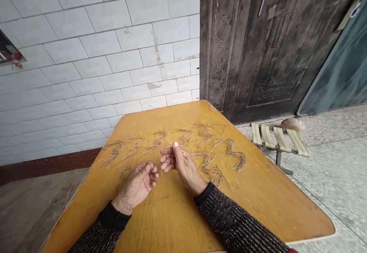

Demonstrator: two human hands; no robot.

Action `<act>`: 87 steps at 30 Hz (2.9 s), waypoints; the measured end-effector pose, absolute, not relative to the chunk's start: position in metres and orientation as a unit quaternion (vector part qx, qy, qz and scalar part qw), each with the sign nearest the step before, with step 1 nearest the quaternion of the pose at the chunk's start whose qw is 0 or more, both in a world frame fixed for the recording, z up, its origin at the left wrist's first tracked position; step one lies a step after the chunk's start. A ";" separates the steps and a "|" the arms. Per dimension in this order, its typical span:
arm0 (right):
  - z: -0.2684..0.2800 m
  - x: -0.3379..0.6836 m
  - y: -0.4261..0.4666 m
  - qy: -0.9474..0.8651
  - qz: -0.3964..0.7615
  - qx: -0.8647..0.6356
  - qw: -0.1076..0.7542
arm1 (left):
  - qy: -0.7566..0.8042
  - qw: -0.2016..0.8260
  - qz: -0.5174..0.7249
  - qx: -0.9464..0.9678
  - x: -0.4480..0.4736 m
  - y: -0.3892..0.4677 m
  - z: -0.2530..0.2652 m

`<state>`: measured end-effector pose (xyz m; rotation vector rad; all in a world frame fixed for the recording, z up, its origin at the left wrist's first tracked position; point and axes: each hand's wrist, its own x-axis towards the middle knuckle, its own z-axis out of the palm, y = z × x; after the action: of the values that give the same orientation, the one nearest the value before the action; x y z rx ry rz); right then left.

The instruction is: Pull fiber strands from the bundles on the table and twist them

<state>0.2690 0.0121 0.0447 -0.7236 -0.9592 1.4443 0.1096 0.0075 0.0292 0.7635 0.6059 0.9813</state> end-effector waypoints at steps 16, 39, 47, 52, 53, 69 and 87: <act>0.043 0.270 0.014 -0.446 0.611 -0.291 0.586 | 0.272 0.768 0.430 0.390 0.110 0.009 0.027; 0.046 0.270 0.012 -0.446 0.620 -0.287 0.579 | 0.255 0.785 0.430 0.366 0.111 0.007 0.032; 0.047 0.269 0.009 -0.479 0.599 -0.295 0.570 | 0.238 0.795 0.400 0.390 0.110 0.007 0.029; 0.046 0.270 0.010 -0.500 0.580 -0.304 0.566 | 0.244 0.797 0.370 0.410 0.111 0.006 0.028; 0.046 0.270 0.010 -0.504 0.576 -0.308 0.565 | 0.249 0.798 0.364 0.412 0.111 0.006 0.028; 0.051 0.279 0.010 -0.598 0.510 -0.346 0.512 | 0.343 0.746 0.361 0.442 0.108 0.009 0.028; 0.054 0.305 0.015 -0.712 0.408 -0.362 0.442 | 0.405 0.669 0.348 0.517 0.108 0.007 0.028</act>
<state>0.3055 0.0146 0.0545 -0.8986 -1.7664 1.0125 0.1082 0.0074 0.0278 1.1654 0.9129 0.7834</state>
